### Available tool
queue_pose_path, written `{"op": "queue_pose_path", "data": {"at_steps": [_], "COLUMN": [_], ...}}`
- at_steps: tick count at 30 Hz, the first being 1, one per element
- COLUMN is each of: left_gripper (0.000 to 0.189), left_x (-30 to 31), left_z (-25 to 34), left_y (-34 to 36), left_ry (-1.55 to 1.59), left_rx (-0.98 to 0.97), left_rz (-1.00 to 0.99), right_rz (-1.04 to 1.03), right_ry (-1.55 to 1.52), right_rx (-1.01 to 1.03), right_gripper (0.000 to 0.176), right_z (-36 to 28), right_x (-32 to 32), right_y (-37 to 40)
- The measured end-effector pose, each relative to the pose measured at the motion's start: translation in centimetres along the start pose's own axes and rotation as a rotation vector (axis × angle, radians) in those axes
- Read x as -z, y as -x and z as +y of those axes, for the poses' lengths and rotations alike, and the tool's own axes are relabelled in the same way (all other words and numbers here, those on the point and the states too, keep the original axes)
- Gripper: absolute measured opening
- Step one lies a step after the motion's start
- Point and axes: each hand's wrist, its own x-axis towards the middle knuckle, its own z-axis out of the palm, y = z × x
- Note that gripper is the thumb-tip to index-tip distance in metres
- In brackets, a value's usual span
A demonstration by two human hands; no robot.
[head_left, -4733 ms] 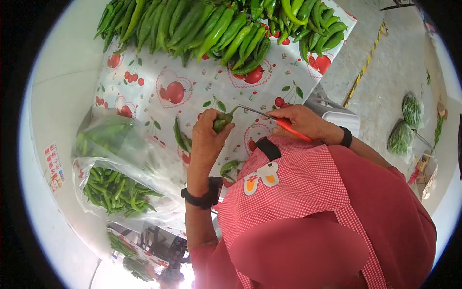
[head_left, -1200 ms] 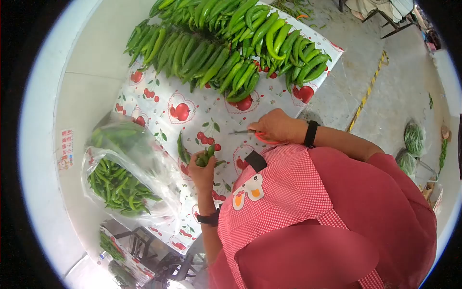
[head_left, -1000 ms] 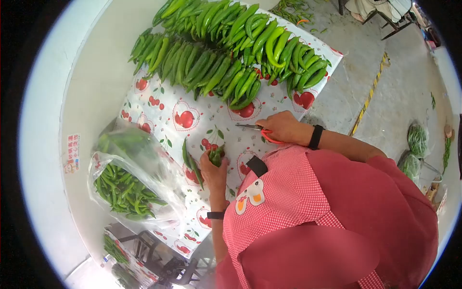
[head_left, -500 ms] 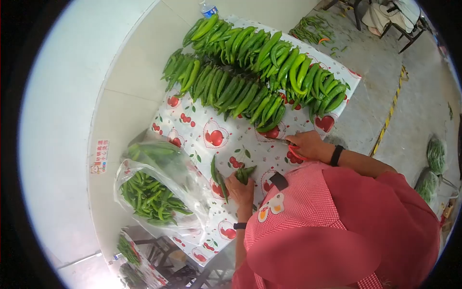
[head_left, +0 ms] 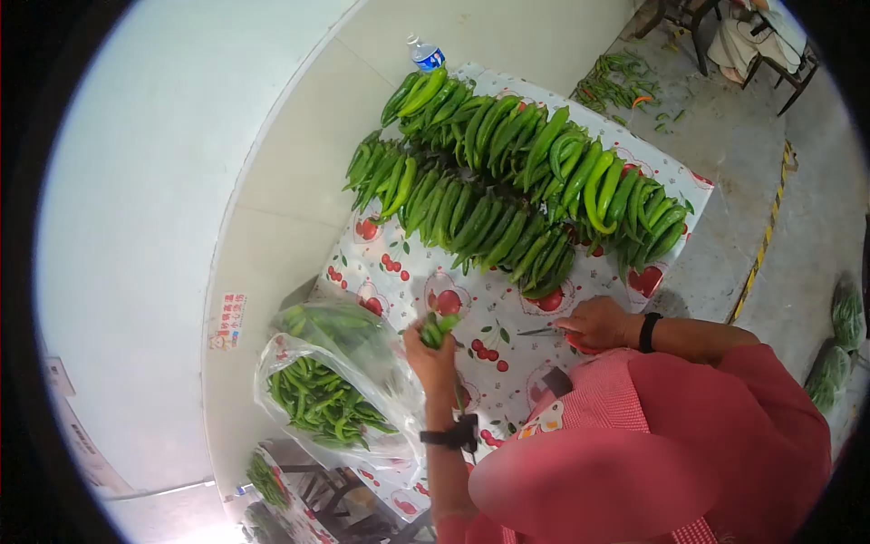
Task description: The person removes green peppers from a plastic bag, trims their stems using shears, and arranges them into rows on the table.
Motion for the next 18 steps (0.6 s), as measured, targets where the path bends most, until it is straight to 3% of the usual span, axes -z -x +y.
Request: {"op": "queue_pose_path", "data": {"at_steps": [2,4,6,11,13,15,18], "left_gripper": [0.043,0.041,0.04,0.039,0.039,0.046,0.055], "left_x": [0.0,0.7,-1.2,-4.3,-5.7,-7.5,-9.4], "left_z": [0.3,4.7,3.6,5.2,5.2,2.9,2.0], "left_y": [-4.8,-8.9,-13.5,-20.5,-22.4,-24.5,-25.4], "left_ry": [0.103,0.231,0.23,0.226,0.139,0.109,-0.063], "left_rx": [-0.101,-0.028,-0.05,-0.066,-0.255,-0.318,-0.412], "left_rz": [0.008,-0.062,-0.053,-0.137,-0.098,-0.173,-0.128], "right_rz": [0.018,0.041,0.057,-0.084,-0.003,-0.076,-0.207], "right_ry": [-0.025,-0.037,-0.048,-0.122,-0.147,-0.155,-0.184], "right_rx": [0.031,0.038,0.047,-0.028,0.005,-0.004,-0.041], "right_gripper": [0.03,0.029,0.029,0.029,0.029,0.031,0.034], "right_z": [-0.1,0.1,0.3,-0.2,0.3,0.8,0.8], "right_x": [0.1,-0.4,-0.6,1.0,0.5,-1.0,-0.4], "right_y": [-0.9,-0.9,-0.8,-1.6,-1.3,-0.9,-1.3]}}
